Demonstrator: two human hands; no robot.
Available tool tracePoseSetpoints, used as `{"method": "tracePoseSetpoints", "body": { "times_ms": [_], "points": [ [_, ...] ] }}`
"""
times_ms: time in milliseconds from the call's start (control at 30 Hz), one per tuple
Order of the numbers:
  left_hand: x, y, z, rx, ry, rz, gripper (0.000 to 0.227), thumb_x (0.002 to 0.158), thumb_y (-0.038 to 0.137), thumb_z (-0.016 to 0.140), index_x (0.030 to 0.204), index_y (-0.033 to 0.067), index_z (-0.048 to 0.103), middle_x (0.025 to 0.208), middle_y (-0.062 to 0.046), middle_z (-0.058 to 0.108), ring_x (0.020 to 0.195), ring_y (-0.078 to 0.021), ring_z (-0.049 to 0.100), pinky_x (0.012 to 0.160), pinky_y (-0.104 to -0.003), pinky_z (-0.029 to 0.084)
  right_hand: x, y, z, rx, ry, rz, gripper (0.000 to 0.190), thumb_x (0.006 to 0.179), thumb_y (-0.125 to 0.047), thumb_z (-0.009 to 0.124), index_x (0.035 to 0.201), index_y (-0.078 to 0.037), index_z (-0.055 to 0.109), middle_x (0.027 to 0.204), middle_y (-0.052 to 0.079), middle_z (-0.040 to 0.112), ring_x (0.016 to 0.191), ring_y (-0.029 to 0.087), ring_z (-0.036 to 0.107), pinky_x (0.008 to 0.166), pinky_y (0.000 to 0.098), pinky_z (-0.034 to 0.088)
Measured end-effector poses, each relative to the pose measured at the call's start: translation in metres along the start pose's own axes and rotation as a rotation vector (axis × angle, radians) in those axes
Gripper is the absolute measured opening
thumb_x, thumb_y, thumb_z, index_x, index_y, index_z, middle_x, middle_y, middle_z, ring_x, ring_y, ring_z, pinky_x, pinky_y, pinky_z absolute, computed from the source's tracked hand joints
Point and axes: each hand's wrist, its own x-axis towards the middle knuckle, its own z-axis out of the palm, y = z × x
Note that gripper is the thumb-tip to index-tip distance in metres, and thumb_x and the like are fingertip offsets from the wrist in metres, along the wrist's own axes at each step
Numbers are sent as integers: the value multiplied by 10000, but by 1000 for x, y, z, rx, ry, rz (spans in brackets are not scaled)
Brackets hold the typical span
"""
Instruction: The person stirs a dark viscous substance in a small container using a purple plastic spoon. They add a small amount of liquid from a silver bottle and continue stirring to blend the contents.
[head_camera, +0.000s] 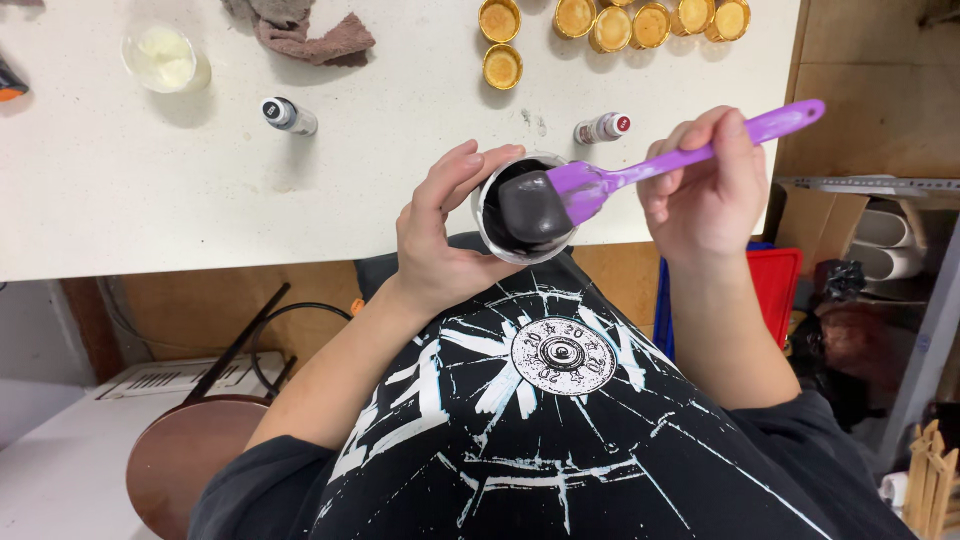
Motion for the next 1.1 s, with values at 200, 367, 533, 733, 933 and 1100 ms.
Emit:
{"method": "tracePoseSetpoints", "body": {
  "times_ms": [200, 367, 533, 733, 933, 1100],
  "points": [
    [-1, -1, 2, -7, 13, -4, 1001, 800, 181, 1005, 1487, 109, 279, 1414, -178, 633, 1308, -272, 652, 1249, -408, 401, 0, -10, 1, -36, -30, -46, 415, 1264, -299, 396, 987, -27, 540, 708, 124, 546, 501, 187, 461, 402, 281, 358],
    [-2, -1, 4, -19, 15, -11, 1014, 801, 169, 1006, 1496, 106, 270, 1425, -161, 630, 1303, -271, 657, 1237, -376, 413, -2, -16, 4, -111, -62, -114, 409, 1270, -300, 412, 987, -27, 528, 706, 128, 526, 496, 206, 465, 441, 293, 354],
    [-3, -2, 5, -22, 26, -43, 1058, 813, 176, 1003, 1524, 98, 223, 1454, -152, 616, 1293, -245, 666, 1168, -323, 485, -1, -28, 8, -214, -179, -267, 336, 1213, -260, 481, 995, -17, 562, 700, 138, 574, 488, 187, 543, 449, 285, 420],
    [-4, -3, 6, 2, 29, -51, 1119, 817, 191, 1003, 1557, 103, 169, 1461, -131, 614, 1315, -225, 646, 1193, -361, 469, -8, -55, 27, -475, -299, -470, 304, 1097, -257, 554, 960, 12, 593, 762, 143, 638, 522, 195, 646, 498, 296, 538],
    [-6, -2, 5, -30, 33, -21, 1189, 828, 196, 994, 1594, 126, 87, 1450, -117, 596, 1344, -216, 619, 1241, -437, 434, -19, -78, 58, -698, -406, -571, 337, 1077, -296, 616, 975, 26, 618, 785, 120, 642, 563, 191, 644, 506, 286, 542],
    [-7, 2, 3, -13, 38, -17, 1190, 806, 189, 992, 1593, 110, 103, 1451, -119, 611, 1313, -241, 635, 1217, -428, 453, -10, -90, 92, -955, -637, -565, 325, 1057, -244, 629, 916, 49, 641, 786, 144, 660, 623, 212, 666, 541, 302, 543]
  ]
}}
